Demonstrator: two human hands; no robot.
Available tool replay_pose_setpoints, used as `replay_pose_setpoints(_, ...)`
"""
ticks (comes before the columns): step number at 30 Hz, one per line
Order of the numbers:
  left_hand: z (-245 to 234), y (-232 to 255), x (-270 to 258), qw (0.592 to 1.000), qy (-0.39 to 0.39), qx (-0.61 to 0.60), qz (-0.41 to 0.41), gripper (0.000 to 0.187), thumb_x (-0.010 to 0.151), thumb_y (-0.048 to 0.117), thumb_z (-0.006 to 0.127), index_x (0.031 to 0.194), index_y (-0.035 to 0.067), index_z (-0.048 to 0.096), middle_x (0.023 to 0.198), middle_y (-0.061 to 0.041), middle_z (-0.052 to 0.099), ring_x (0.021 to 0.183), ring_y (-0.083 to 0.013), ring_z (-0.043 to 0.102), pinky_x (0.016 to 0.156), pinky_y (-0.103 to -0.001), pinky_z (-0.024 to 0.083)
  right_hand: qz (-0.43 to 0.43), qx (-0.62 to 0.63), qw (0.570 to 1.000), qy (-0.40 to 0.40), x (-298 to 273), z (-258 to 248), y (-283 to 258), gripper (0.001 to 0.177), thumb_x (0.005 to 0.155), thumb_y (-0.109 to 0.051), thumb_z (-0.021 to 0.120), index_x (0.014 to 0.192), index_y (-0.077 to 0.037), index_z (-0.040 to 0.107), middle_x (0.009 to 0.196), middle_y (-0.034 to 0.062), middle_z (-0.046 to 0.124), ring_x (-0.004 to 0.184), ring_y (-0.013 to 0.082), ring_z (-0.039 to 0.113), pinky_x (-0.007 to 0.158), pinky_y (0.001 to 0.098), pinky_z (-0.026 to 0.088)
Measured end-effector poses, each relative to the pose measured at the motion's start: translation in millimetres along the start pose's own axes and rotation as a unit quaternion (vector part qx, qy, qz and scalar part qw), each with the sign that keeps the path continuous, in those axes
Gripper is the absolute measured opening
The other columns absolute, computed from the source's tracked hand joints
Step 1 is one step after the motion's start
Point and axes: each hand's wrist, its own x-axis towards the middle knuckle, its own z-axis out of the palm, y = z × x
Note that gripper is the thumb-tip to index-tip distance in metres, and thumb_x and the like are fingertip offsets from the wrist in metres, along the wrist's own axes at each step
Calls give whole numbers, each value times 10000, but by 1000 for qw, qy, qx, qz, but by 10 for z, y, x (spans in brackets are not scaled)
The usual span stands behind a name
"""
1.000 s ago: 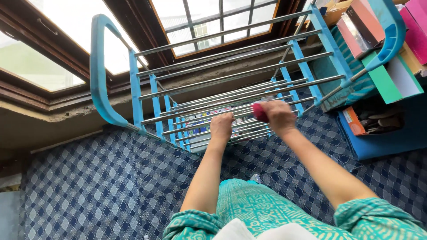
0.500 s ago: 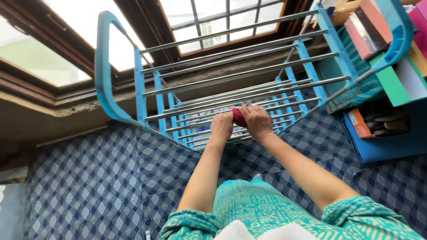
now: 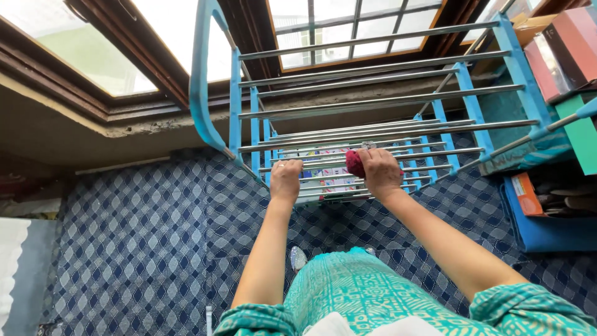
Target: The person places a shoebox on a stack of boxes, then retrieves a cloth and wipes the metal bars and blue plastic frame of a shoe rack. The person systematically cleans the rack's bars and frame with the cloth.
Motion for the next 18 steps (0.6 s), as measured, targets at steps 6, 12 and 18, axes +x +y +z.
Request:
replay_pose_setpoints(6, -14, 18, 67, 1000, -23, 9, 3, 102, 905, 111, 621, 856, 159, 696, 891, -43, 737, 925, -232, 705, 932, -386, 497, -43, 11, 997, -62, 328, 294, -770, 345, 877, -96, 681, 1218, -105, 630, 1027, 117, 695, 997, 291, 673, 893, 421, 522)
replay_pose_setpoints(12, 89, -35, 55, 998, -33, 60, 16, 118, 872, 81, 626, 855, 178, 691, 906, -9, 744, 947, -203, 717, 918, -360, 508, -80, 44, 995, -35, 337, 260, -853, 431, 847, -116, 676, 1274, -125, 618, 1063, 102, 706, 1026, 294, 678, 936, 424, 515)
replay_pose_setpoints(18, 102, 72, 69, 1000, 0, 19, 9, 96, 868, 103, 681, 868, 194, 712, 893, -4, 748, 920, -190, 719, 911, -347, 507, -46, 17, 996, -80, 81, -7, -169, 473, 836, -105, 691, 1295, -134, 584, 1085, 108, 709, 1042, 281, 679, 934, 426, 517)
